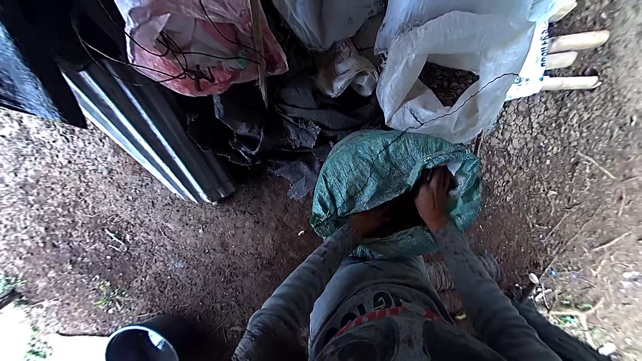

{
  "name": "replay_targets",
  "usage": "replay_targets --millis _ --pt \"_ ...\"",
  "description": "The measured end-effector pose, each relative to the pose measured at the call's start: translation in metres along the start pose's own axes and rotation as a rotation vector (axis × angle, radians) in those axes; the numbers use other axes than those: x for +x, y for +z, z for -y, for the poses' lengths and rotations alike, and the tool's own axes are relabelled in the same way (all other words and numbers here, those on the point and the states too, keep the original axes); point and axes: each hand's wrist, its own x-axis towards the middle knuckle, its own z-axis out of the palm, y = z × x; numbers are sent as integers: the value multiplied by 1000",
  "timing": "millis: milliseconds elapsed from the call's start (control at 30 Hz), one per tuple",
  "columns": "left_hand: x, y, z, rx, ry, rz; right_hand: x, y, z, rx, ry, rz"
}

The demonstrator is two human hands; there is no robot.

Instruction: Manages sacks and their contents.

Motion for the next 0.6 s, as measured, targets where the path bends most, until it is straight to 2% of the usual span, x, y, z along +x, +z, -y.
replay_targets --millis 67,133,267,367,467,600 --pt "-14 -3 1 10 -77 28 -18 7 1 47 -38 -41" --pt "-12 -11 -5 0 -101 64 -13 12 -6 37 -56 -6" --pt "22 -9 0 -239 7 38 13 14 -15 53 -82 22" --pt "-1 6 3 -130 -70 -7 -12 3 -14 54 -32 69" --pt "-31 -9 -2 4 -189 29 -8 0 -23 109 -40 62" --pt "-18 -13 -3 -48 -225 33 1 -3 -21 168 -17 11"
